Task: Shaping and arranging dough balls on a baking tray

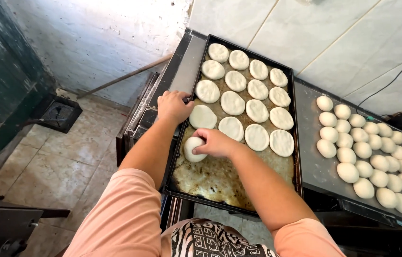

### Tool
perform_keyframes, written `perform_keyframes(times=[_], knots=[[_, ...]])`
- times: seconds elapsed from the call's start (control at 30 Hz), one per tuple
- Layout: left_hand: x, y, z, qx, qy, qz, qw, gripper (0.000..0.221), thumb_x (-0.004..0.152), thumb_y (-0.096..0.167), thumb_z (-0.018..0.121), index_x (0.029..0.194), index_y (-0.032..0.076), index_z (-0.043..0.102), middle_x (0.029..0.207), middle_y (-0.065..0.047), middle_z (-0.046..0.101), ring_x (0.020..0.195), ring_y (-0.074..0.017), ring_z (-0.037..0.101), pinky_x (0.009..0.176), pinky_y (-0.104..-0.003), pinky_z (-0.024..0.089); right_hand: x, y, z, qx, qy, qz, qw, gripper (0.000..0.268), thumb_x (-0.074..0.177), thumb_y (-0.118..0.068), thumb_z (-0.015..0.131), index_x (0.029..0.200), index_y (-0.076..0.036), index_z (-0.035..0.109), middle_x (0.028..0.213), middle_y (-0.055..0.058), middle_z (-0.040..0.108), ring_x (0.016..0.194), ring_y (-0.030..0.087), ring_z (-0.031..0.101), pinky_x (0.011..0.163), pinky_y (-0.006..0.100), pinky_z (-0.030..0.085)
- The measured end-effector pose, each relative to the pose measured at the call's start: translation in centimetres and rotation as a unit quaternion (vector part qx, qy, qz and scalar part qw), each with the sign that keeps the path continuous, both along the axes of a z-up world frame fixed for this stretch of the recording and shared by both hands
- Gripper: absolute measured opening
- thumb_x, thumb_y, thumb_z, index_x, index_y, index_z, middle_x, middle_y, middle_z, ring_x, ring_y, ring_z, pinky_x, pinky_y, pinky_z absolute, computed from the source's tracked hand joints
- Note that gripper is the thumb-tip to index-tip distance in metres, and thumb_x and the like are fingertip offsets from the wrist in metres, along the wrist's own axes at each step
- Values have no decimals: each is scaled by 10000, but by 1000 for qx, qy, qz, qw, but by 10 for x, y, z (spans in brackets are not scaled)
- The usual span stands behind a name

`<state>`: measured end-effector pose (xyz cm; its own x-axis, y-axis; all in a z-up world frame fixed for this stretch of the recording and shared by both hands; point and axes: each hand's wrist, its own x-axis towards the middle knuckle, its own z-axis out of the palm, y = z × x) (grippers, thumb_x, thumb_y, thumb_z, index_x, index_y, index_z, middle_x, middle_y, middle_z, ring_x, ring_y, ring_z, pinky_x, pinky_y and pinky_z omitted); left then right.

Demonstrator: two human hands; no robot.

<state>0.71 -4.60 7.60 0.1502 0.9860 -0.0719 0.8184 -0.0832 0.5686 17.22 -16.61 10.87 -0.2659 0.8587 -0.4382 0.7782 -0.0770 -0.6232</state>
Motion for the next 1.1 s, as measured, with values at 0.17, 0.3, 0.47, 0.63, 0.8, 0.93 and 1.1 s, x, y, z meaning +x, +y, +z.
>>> perform_keyframes(times=[0.17,0.3,0.47,0.63,0.8,0.93,1.1], knots=[[-1,-4,8,-7,-8,2,1000,479,890,561,504,1295,370,673,1185,99,663,1208,-161,520,1018,-330,377,-8,-7,-3,70,-129,1,989,519,746,-537,824,1188,-304,684,1204,-39,690,1204,182,647,1005,347,527],[-1,-4,4,-5,-3,1,1000,495,891,578,486,1298,368,672,1198,99,667,1210,-163,523,1018,-334,376,-8,-43,15,218,-158,20,963,639,848,-453,769,1373,-141,581,1349,106,568,1323,303,550,1123,410,454],[-1,0,2,-12,-7,-1,1000,515,886,612,467,1297,376,667,1220,99,662,1228,-160,516,1018,-336,375,12,-88,4,406,-56,179,895,736,950,-485,688,1485,-24,480,1446,212,538,1375,371,506,1154,489,411],[-2,-2,5,-3,-8,-5,1000,489,889,589,476,1282,376,677,1234,79,664,1244,-182,517,1030,-345,379,-1,-107,-12,340,-129,223,904,929,958,-695,488,1560,2,373,1613,246,375,1491,409,334,1209,578,248],[-1,-4,6,0,-5,2,1000,485,885,575,478,1275,370,680,1223,83,667,1239,-176,519,1023,-344,375,4,-100,3,332,-123,224,908,889,946,-733,446,1551,-82,422,1571,169,470,1470,322,412,1226,588,197],[1,1,1,-3,-9,2,1000,489,875,581,483,1272,376,680,1207,85,665,1233,-179,518,1023,-345,376,-6,-94,-3,347,-128,223,902,912,952,-729,423,1553,-43,399,1582,221,442,1484,356,392,1232,623,156],[1,-1,7,7,-5,7,1000,489,882,574,474,1271,363,683,1212,80,670,1236,-184,522,1026,-347,378,-10,-81,17,297,-166,210,917,855,943,-675,508,1541,-70,423,1578,166,456,1492,315,386,1231,656,117]])
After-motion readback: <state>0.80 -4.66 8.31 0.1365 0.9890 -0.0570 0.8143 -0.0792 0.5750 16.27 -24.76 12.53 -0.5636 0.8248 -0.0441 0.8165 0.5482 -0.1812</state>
